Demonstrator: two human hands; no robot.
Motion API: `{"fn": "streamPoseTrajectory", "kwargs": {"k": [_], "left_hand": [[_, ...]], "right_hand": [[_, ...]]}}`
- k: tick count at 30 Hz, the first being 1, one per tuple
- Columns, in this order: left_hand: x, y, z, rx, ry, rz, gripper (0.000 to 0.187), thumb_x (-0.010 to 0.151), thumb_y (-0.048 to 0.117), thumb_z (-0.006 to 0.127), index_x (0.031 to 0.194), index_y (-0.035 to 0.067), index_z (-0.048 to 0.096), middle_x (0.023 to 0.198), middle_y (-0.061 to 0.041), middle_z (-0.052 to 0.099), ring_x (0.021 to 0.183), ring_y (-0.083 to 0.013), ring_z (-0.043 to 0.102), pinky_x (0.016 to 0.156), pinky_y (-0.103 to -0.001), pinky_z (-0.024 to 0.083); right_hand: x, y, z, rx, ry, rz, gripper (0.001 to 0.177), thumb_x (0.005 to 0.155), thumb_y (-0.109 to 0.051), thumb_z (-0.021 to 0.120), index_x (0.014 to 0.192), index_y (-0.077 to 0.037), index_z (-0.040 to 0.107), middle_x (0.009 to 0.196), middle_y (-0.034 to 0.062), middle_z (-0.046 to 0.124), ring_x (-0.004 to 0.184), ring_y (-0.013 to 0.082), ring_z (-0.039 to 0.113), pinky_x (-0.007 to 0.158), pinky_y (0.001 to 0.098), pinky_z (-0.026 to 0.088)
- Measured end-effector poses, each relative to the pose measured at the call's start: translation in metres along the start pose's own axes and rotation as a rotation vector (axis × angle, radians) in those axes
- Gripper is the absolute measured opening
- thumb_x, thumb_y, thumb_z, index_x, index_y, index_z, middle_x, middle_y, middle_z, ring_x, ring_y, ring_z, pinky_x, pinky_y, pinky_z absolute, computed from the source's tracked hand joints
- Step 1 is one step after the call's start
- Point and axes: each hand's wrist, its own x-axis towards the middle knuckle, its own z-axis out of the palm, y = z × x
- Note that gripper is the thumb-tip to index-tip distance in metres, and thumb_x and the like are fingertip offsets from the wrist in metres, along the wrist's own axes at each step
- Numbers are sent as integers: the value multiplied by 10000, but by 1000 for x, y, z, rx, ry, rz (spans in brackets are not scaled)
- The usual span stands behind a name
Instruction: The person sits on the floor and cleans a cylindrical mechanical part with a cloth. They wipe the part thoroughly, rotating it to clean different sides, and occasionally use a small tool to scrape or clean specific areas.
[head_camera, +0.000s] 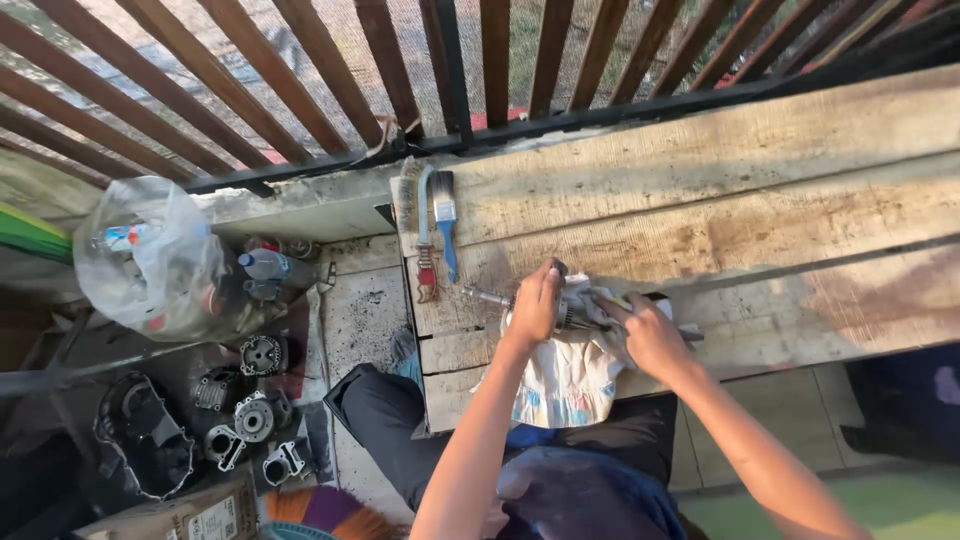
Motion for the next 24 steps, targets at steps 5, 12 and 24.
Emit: {"fn": "streamPoseTrajectory", "kwargs": {"k": [5, 12, 24], "left_hand": [[2, 7, -4, 14, 10, -6, 396, 1094, 322, 290, 973, 66, 566, 895, -243, 669, 872, -489, 620, 797, -574, 475], [-3, 10, -1, 31, 58, 25, 386, 1081, 278, 291, 950, 38, 563, 873, -269, 671, 846, -503, 612, 787, -552, 485], [-7, -1, 1, 42, 56, 65, 371, 1063, 316, 280, 919, 92, 539, 813, -217, 619, 786, -467, 578, 753, -528, 483]], "right_hand": [[-21, 19, 34, 40, 90, 23, 646, 847, -3, 555, 1442, -251, 589, 1238, 191, 618, 1139, 407, 642, 905, 484, 575], [-27, 31, 41, 3, 113, -151, 545, 869, -38, 557, 1353, -272, 643, 1196, 153, 640, 1081, 386, 658, 931, 495, 535], [-7, -19, -44, 171, -165, -83, 195, 872, -129, 572, 991, -94, 722, 1174, 199, 709, 966, 437, 712, 839, 520, 579]]}}
